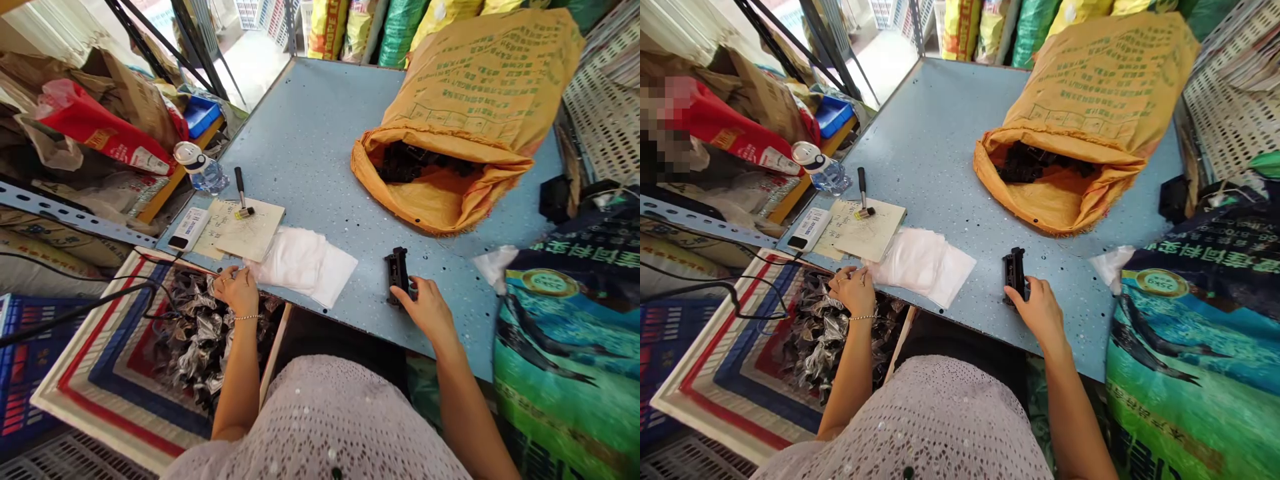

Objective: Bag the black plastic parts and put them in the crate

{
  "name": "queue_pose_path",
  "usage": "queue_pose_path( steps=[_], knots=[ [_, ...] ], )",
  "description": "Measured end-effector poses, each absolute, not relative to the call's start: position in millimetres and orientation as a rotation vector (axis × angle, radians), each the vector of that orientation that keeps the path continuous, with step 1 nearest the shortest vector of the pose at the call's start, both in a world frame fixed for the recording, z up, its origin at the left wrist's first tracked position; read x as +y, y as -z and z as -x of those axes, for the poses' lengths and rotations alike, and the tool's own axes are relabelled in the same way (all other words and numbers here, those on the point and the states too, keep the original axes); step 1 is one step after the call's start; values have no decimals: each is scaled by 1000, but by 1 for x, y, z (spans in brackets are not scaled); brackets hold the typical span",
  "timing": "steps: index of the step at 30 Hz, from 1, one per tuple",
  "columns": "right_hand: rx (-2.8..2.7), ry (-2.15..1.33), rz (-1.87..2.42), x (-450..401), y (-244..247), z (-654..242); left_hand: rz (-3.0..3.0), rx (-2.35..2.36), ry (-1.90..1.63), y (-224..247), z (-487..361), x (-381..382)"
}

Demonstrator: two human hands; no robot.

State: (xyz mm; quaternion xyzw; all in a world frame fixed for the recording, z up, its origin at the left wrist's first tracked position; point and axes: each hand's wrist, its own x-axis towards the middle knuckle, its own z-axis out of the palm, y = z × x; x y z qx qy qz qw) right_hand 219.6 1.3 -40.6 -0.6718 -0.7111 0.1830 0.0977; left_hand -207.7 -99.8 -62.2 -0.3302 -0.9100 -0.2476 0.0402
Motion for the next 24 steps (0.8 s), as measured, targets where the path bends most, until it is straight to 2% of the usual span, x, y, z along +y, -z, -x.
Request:
queue_pose_path(
  steps=[3, 6, 8, 11, 14, 17, 19, 21, 24],
  knots=[
    [-2129, -626, 2116, 1, 37, -219, 1016, -2683, 1119, 54, 209, -95],
    [-2092, -843, 2095, 9, 32, -220, 982, -2667, 1732, 45, 204, -85],
    [-1895, -1175, 1880, 13, 28, -211, 992, -2652, 2081, 43, 192, -74],
    [-1336, -1831, 1310, 16, 21, -163, 1192, -2595, 2314, 49, 165, -51],
    [-934, -2320, 855, 22, 18, -87, 1371, -2595, 2342, 55, 143, -31],
    [-841, -2522, 746, 35, 24, -22, 1529, -2630, 2299, 53, 147, -29],
    [-834, -2545, 786, 42, 30, 0, 1566, -2602, 2323, 48, 163, -37],
    [-877, -2494, 822, 46, 36, 5, 1607, -2573, 2202, 41, 182, -49],
    [-1168, -2251, 896, 45, 41, -8, 1747, -2616, 1585, 34, 205, -64]
  ],
)
